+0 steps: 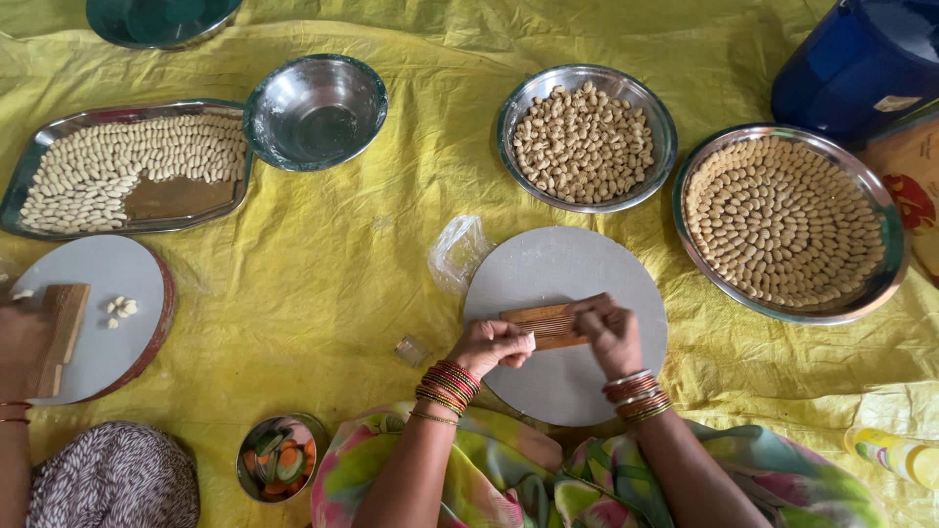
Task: The person sits on a yellow floor cloth and repeatedly picks small dough balls from a metal bowl, then presses each one against a grooved wooden board to imprint ridges. The shaped pieces are placed into a second metal bowl. A second person works nearby on a separate tray.
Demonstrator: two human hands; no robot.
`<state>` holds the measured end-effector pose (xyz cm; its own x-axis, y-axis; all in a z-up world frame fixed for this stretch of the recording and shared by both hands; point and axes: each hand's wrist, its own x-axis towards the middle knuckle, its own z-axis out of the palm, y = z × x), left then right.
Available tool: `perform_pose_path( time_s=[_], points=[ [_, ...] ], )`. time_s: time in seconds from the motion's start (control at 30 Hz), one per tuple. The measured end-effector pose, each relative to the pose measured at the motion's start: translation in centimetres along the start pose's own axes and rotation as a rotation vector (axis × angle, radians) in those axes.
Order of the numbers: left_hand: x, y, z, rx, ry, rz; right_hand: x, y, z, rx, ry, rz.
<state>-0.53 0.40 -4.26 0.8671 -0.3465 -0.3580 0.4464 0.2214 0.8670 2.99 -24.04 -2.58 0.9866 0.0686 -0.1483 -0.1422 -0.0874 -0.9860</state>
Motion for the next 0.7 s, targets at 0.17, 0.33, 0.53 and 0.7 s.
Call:
perform_pose_path(
  time_s=[0.17, 0.33, 0.53, 0.7],
  points=[
    [-0.5, 1.2, 0.7, -0.032, 0.098, 0.074, 1.2, -0.8, -2.6, 0.344, 0.044, 0.004],
    [-0.1, 0.7, 0.5, -0.091, 0.119, 0.119, 1.1, -1.0, -1.4, 0.345, -0.072, 0.023],
    [0.1, 0.4, 0.6, -0.115, 0.157, 0.122, 0.5, 1.4, -0.1, 0.049, -0.149, 0.062],
    [0.0, 0.3, 1.1, 0.046, 0.245, 0.037, -0.7, 1.3, 0.4, -0.11, -0.16, 0.078]
  ],
)
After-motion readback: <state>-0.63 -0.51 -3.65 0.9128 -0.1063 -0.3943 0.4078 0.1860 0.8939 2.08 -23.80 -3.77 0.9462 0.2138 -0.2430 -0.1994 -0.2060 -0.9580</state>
